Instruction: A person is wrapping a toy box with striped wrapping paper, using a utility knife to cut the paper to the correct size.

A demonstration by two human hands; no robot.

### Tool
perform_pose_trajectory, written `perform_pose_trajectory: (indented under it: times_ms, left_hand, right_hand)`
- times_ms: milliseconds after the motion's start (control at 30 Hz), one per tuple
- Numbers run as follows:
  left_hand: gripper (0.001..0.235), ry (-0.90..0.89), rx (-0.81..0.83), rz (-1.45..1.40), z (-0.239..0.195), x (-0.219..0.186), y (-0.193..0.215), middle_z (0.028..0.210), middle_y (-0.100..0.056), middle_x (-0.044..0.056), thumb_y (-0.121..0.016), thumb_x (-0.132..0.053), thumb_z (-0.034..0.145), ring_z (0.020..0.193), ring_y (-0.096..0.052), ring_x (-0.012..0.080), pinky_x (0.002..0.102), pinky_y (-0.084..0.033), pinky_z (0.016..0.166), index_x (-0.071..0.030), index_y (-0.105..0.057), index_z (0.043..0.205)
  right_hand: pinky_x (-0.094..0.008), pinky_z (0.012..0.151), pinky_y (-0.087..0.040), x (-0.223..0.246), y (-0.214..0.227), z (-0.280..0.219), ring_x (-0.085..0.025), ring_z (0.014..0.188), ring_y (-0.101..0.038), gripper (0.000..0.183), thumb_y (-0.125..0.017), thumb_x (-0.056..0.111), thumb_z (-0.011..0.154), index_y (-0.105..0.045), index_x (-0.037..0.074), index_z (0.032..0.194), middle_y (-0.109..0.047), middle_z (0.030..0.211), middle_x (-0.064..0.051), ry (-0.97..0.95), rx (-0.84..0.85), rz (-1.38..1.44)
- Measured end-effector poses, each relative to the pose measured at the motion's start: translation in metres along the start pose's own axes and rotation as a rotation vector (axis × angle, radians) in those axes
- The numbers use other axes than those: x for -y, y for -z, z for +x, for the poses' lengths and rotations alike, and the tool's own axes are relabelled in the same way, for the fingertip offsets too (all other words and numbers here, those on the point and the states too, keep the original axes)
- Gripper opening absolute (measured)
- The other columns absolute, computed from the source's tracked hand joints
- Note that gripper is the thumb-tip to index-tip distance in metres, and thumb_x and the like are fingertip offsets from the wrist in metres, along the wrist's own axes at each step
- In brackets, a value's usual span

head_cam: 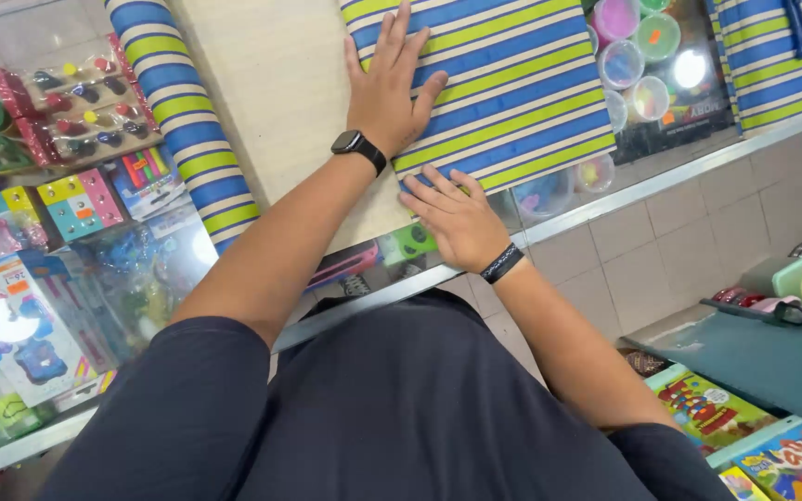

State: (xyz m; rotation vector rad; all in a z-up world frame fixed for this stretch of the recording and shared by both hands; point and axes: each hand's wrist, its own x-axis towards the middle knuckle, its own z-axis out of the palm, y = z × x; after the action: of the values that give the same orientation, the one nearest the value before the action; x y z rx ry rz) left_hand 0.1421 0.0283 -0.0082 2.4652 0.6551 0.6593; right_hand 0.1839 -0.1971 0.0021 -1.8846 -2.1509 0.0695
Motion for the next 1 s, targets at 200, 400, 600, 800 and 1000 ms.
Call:
perform_pose_trajectory:
  times_ms: [200, 400, 600, 800, 1000]
  left_hand:
    - [0.060, 0.030, 0.011, 0.110, -0.0008, 0.0027, -0.0070, 0.166, -0.026, 0.009, -0.042, -0.059, 0.108, 0.155, -0.028, 0.0310, 0.070, -0.011, 0.122, -0.017, -0.052, 0.151]
    - [0.061, 0.063, -0.024, 0.074, 0.0012, 0.0000, -0.0022, 0.164, -0.028, 0.010, -0.049, -0.063, 0.105, 0.153, -0.032, 0.0321, 0.068, -0.012, 0.123, -0.018, -0.056, 0.147]
    - [0.061, 0.044, -0.029, 0.093, 0.0010, 0.0004, -0.0029, 0.164, -0.030, 0.010, -0.047, -0.063, 0.105, 0.153, -0.033, 0.0314, 0.067, -0.016, 0.122, -0.018, -0.057, 0.145]
    - [0.061, 0.029, -0.005, 0.151, 0.0006, 0.0002, -0.0049, 0.164, -0.030, 0.011, -0.049, -0.060, 0.106, 0.152, -0.030, 0.0323, 0.069, -0.016, 0.120, -0.015, -0.056, 0.146]
    - [0.078, 0.096, 0.119, 0.216, 0.0039, -0.0008, -0.0063, 0.167, -0.026, 0.014, -0.040, -0.070, 0.104, 0.156, -0.020, 0.0335, 0.066, -0.004, 0.123, -0.015, -0.037, 0.160]
  right_hand:
    - [-0.053, 0.121, -0.027, -0.0003, 0.0000, 0.0001, -0.034, 0.149, -0.044, 0.046, -0.049, 0.011, 0.104, -0.058, 0.015, 0.148, -0.054, 0.156, -0.005, 0.003, -0.026, 0.095]
    - [-0.054, 0.119, -0.031, -0.0023, 0.0023, 0.0025, -0.034, 0.147, -0.047, 0.040, -0.049, 0.016, 0.107, -0.062, 0.012, 0.144, -0.058, 0.152, -0.006, 0.035, -0.029, 0.065]
    - [-0.052, 0.121, -0.029, -0.0012, 0.0025, 0.0017, -0.030, 0.149, -0.044, 0.040, -0.052, 0.014, 0.106, -0.061, 0.014, 0.145, -0.057, 0.153, -0.003, 0.017, -0.024, 0.066]
    - [-0.052, 0.120, -0.030, 0.0016, 0.0029, 0.0018, -0.032, 0.147, -0.046, 0.043, -0.050, 0.013, 0.105, -0.060, 0.014, 0.146, -0.058, 0.153, -0.005, 0.007, -0.007, 0.017]
    - [-0.052, 0.122, -0.029, 0.0055, 0.0065, 0.0019, -0.031, 0.149, -0.044, 0.044, -0.056, 0.022, 0.106, -0.059, 0.013, 0.148, -0.055, 0.155, -0.005, 0.014, -0.009, 0.016]
